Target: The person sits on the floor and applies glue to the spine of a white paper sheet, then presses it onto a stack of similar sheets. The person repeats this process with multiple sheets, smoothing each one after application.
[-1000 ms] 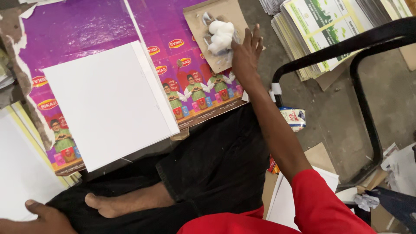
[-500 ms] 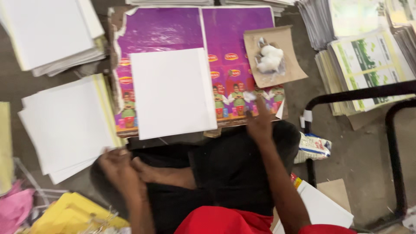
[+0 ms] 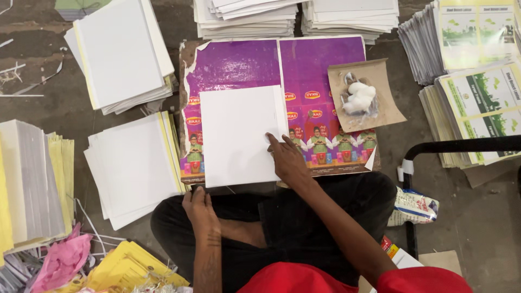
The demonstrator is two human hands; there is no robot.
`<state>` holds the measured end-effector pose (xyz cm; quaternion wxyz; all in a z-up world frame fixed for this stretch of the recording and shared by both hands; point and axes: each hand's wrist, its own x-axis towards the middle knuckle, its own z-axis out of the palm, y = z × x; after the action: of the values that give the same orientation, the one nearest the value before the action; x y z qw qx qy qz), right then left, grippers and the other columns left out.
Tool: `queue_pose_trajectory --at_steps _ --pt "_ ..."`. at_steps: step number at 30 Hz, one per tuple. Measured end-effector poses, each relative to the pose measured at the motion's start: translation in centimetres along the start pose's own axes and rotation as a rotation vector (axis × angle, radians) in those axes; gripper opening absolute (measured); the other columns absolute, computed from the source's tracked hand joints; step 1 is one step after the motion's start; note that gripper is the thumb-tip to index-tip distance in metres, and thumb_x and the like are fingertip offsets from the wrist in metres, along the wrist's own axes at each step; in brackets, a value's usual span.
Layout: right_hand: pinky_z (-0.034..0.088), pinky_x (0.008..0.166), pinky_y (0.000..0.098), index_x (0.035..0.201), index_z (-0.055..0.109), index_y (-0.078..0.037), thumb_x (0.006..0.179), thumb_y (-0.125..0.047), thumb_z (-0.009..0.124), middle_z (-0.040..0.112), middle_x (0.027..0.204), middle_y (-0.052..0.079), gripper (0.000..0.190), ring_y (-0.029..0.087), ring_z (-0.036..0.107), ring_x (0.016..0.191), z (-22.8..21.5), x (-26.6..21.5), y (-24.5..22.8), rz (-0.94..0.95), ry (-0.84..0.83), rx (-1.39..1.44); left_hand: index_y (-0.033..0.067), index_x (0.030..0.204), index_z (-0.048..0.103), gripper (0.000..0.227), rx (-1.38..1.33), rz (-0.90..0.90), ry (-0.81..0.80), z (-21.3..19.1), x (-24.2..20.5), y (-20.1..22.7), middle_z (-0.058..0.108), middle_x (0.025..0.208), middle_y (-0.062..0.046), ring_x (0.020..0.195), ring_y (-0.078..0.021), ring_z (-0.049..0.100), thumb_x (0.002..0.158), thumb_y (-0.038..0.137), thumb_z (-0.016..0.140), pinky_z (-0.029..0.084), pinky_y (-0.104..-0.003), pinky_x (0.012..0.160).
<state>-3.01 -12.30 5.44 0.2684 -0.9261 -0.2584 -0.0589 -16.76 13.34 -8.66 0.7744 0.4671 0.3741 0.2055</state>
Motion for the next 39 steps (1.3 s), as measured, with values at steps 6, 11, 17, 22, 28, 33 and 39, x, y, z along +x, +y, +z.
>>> queue_pose_trajectory --at_steps 6,11,17,22,28,33,39 --pt "0.035 0.121 0.048 0.153 0.036 0.001 0.094 -0.006 0.061 0.073 0.101 0.012 0.065 0.028 0.069 0.101 1.4 -0.7 0.2 0.007 0.014 -0.025 -0.009 0.122 0.057 0.036 -0.393 -0.322 -0.09 -0.5 1.5 -3.7 0.056 0.113 -0.015 0.105 -0.0312 0.06 0.096 0.016 0.062 0.055 -0.046 0.099" --pt "0.034 0.122 0.0476 0.157 0.032 -0.002 0.096 -0.009 0.063 0.073 0.103 0.01 0.069 0.027 0.07 0.103 1.7 -0.7 0.6 0.026 0.024 -0.045 -0.005 0.104 0.057 0.019 -0.153 -0.291 0.058 2.2 -0.9 -0.4 0.061 0.1 -0.012 0.095 -0.0291 0.064 0.092 0.006 0.067 0.059 -0.047 0.093" --pt "0.035 0.123 0.048 0.159 0.03 -0.002 0.096 -0.009 0.064 0.073 0.104 0.011 0.073 0.027 0.069 0.103 1.4 -0.9 0.2 0.01 0.07 -0.041 -0.0003 0.107 0.059 0.019 0.266 -0.143 0.052 7.3 -4.3 7.0 0.065 0.094 -0.01 0.076 -0.0203 0.067 0.096 0.013 0.066 0.056 -0.034 0.063" --pt "0.037 0.121 0.0481 0.158 0.033 -0.001 0.095 -0.009 0.066 0.072 0.101 0.013 0.072 0.027 0.069 0.103 1.0 -1.0 -0.3 0.033 0.073 -0.07 -0.0045 0.109 0.057 0.017 0.313 0.082 0.007 9.7 -6.4 9.2 0.067 0.091 -0.012 0.068 -0.0166 0.066 0.099 0.007 0.064 0.057 -0.029 0.061" --pt "0.04 0.119 0.0476 0.155 0.039 -0.003 0.097 -0.01 0.066 0.073 0.104 0.013 0.065 0.027 0.069 0.106 1.8 -1.5 -1.2 0.001 0.163 -0.093 -0.0064 0.11 0.056 0.016 0.307 0.217 -0.043 9.1 -6.9 9.8 0.067 0.094 -0.013 0.068 -0.015 0.065 0.102 0.006 0.062 0.057 -0.028 0.062" --pt "0.042 0.117 0.0471 0.155 0.039 -0.003 0.098 -0.01 0.065 0.073 0.107 0.013 0.062 0.029 0.069 0.11 2.7 -1.7 -1.6 0.015 0.185 -0.062 -0.0078 0.105 0.051 0.018 0.262 0.176 -0.039 7.8 -6.4 9.1 0.064 0.096 -0.014 0.071 -0.016 0.066 0.101 0.005 0.064 0.062 -0.029 0.064" --pt "0.043 0.116 0.0474 0.157 0.036 -0.002 0.098 -0.008 0.063 0.073 0.108 0.014 0.065 0.029 0.069 0.109 2.9 -1.8 -1.6 0.029 0.173 -0.061 -0.0097 0.115 0.047 0.029 0.318 0.051 -0.073 6.3 -5.1 8.2 0.063 0.102 -0.02 0.075 -0.0214 0.071 0.099 0.007 0.064 0.064 -0.031 0.068"
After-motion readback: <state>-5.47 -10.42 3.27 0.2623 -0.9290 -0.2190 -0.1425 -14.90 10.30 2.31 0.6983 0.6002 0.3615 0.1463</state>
